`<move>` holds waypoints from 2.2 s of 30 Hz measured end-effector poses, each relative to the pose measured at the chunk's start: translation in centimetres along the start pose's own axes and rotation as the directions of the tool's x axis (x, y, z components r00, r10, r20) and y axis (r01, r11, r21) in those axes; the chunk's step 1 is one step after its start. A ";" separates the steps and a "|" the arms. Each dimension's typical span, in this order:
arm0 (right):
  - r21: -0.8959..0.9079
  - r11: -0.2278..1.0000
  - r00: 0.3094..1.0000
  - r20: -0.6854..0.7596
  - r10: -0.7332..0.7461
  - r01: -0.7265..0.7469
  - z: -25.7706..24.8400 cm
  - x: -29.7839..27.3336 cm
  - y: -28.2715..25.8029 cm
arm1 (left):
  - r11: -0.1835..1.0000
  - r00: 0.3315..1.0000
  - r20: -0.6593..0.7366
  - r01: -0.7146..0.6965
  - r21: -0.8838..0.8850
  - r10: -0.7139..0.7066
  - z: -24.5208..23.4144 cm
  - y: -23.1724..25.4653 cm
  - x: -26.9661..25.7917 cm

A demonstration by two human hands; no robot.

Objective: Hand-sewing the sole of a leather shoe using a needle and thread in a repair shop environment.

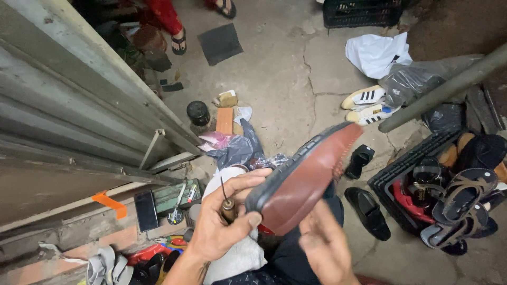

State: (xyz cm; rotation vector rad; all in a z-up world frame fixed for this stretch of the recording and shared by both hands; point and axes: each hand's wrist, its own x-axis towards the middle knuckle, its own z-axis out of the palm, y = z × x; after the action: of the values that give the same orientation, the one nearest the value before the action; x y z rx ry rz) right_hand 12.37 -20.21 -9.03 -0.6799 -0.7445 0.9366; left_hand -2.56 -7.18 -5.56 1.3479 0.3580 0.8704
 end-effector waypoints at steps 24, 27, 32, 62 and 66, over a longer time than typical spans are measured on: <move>0.018 0.997 0.916 -0.395 -0.067 0.081 1.4 1.0 1.6 | 0.989 0.993 0.112 -0.063 0.132 0.049 -0.6 0.4 0.3; 0.024 0.995 0.946 -0.314 -0.085 0.098 1.0 1.1 1.3 | 0.988 0.993 0.112 -0.054 0.143 0.038 -0.5 0.3 0.4; -0.033 0.992 0.915 -0.383 -0.126 0.123 0.2 0.7 2.6 | 0.974 0.993 0.100 -0.077 0.213 0.057 -0.3 0.0 0.5; 0.101 0.991 0.963 -0.263 -0.059 0.088 -3.2 0.5 4.3 | 0.631 0.959 0.274 -0.254 0.733 0.069 2.7 2.6 0.9; 0.242 0.969 0.973 -0.229 0.017 0.040 -2.2 1.4 4.0 | 0.606 0.957 0.249 -0.288 0.741 0.151 2.2 2.9 0.7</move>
State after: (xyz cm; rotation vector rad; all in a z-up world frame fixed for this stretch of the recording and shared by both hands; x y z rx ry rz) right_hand 12.90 -17.69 -13.09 -0.5530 -0.4182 0.9036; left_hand -1.63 -8.27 -2.13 2.3095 0.4714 0.8260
